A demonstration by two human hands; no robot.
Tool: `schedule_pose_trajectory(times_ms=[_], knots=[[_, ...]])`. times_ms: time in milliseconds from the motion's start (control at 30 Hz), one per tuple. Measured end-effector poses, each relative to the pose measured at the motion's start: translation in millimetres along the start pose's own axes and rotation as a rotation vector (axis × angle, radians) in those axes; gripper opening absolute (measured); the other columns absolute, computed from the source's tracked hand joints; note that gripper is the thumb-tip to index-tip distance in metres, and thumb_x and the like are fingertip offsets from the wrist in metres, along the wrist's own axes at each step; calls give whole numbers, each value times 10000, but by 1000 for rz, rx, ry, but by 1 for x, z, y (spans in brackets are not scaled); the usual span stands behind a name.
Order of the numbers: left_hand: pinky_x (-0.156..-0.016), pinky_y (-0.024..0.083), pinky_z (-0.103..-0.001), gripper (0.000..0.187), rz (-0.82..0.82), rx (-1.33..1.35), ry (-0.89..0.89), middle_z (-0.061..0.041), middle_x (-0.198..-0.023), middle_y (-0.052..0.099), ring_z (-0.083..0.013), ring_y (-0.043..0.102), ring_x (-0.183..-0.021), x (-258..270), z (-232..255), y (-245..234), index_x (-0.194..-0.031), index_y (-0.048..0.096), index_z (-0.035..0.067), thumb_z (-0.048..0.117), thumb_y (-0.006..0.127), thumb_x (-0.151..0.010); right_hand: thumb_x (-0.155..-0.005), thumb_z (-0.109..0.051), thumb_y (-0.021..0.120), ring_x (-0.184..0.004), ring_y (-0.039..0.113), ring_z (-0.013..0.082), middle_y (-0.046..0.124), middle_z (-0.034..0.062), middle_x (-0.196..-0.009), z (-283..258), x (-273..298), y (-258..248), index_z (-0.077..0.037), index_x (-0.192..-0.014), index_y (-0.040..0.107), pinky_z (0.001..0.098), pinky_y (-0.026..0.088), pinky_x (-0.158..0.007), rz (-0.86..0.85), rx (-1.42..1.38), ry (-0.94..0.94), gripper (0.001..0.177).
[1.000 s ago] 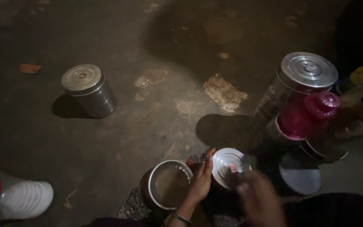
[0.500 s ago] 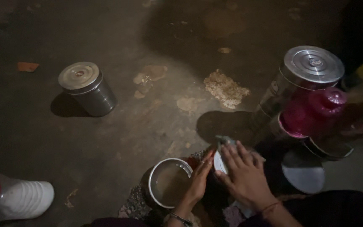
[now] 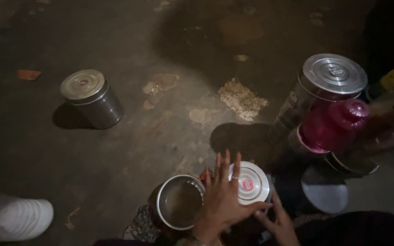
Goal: The person sits on the floor and wipes the exterior of several metal containers using a cloth. They handle each container one at a time, wiping the sides and lids, then place them back on the floor.
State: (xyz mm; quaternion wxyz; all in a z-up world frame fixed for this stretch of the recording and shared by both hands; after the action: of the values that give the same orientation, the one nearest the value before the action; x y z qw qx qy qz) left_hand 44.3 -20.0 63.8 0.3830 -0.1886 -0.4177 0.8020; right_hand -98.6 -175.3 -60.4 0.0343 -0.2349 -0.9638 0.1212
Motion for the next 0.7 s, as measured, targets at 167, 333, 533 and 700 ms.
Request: schedule_pose_trajectory(times_ms=[167, 333, 533, 700], knots=[[-1106, 108, -796, 1292, 12, -85, -198, -268, -1665, 152, -480, 41, -1553, -12, 12, 0, -1599, 219, 51, 945, 557, -729, -782, -208, 849, -1532, 85, 366, 66, 259, -1707, 8, 19, 21, 4, -1606, -78, 473, 108, -1205, -152, 264, -81, 1259], [-1160, 175, -693, 1266, 38, -18, -291, -245, -1627, 219, -490, 145, -1494, -25, -19, -2, -1611, 255, 109, 952, 519, -704, -915, -245, 675, -1528, 47, 474, 68, 318, -1649, 3, 13, 58, 57, -1570, -16, 522, 97, -1201, -88, 427, -245, 999], [-1137, 313, -636, 1104, 129, 120, -295, -208, -1598, 329, -420, 310, -1464, -28, -49, -5, -1571, 364, 151, 896, 495, -767, -1042, -413, 396, -1546, 228, 399, 269, 229, -1653, -13, -28, 60, -43, -1614, 206, 466, 186, -1236, -40, 345, -181, 707], [-1070, 388, -608, 990, 318, 192, -170, -248, -1528, 430, -444, 398, -1401, -16, -43, -6, -1521, 491, 105, 815, 583, -838, -1053, -526, 290, -1448, 459, 289, 487, 171, -1564, -48, -84, 54, -31, -1558, 386, 404, 321, -1206, -230, -114, -106, 713]])
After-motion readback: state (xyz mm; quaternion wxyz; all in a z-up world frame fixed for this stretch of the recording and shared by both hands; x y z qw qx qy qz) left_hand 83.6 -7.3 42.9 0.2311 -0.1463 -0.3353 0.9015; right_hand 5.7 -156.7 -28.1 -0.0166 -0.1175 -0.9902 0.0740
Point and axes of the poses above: each hand's wrist, its own x-axis away from the middle knuckle, its own y-axis out of the palm, z = x × y, the point moved 3 cm from there along -x, towards the middle knuckle
